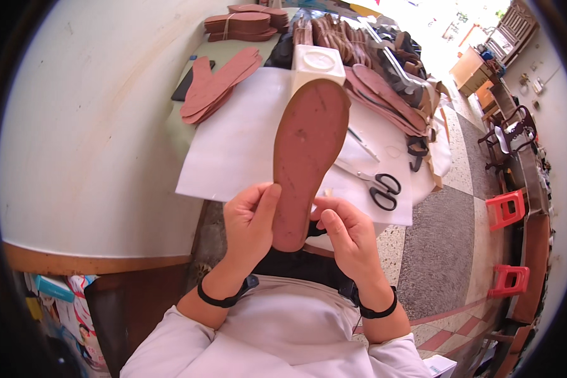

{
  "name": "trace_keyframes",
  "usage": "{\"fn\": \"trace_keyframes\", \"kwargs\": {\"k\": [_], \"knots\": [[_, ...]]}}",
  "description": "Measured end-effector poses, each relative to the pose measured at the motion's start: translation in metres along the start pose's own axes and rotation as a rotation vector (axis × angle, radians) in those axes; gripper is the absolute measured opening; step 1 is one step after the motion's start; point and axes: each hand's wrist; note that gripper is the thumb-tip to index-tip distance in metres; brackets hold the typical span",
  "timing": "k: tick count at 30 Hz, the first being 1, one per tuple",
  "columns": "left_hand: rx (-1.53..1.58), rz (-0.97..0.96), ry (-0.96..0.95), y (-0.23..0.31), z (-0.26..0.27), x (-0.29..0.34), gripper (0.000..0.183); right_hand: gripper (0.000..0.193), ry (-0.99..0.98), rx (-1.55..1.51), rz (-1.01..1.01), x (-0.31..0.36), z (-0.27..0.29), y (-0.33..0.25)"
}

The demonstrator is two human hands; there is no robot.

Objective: The recorder applies glue to shoe insole components using a brush and trims them with scissors.

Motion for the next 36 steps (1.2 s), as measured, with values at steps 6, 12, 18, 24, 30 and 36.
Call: {"fn": "trace_keyframes", "kwargs": {"k": [6,12,18,24,30,36], "knots": [[0.120,0.001,0.011,-0.003,0.005,0.003,0.023,0.015,-0.045,0.017,-0.003,0.000,-0.026,0.008],[0.544,0.256,-0.375,0.029,0.008,-0.001,0.046,0.012,-0.115,0.056,0.015,0.003,-0.021,0.002],[0.458,0.389,-0.454,0.026,0.004,0.001,0.054,0.012,-0.138,0.029,0.040,0.006,-0.020,0.002],[0.389,0.301,-0.351,0.017,0.000,-0.002,0.052,0.014,0.051,-0.276,-0.097,0.011,-0.026,0.006],[0.376,0.255,-0.338,0.013,-0.005,-0.001,0.050,0.010,0.107,-0.241,-0.077,0.010,-0.027,0.011],[0.377,0.243,-0.332,0.008,-0.007,0.001,0.050,0.006,0.121,-0.096,-0.037,0.008,-0.027,0.013]]}}
Point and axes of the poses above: each hand's wrist, its own x-axis away from the middle knuckle, its own z-axis out of the back of the hand, y = z × x, and after that the axes turned 9 degrees about -y, right-handed
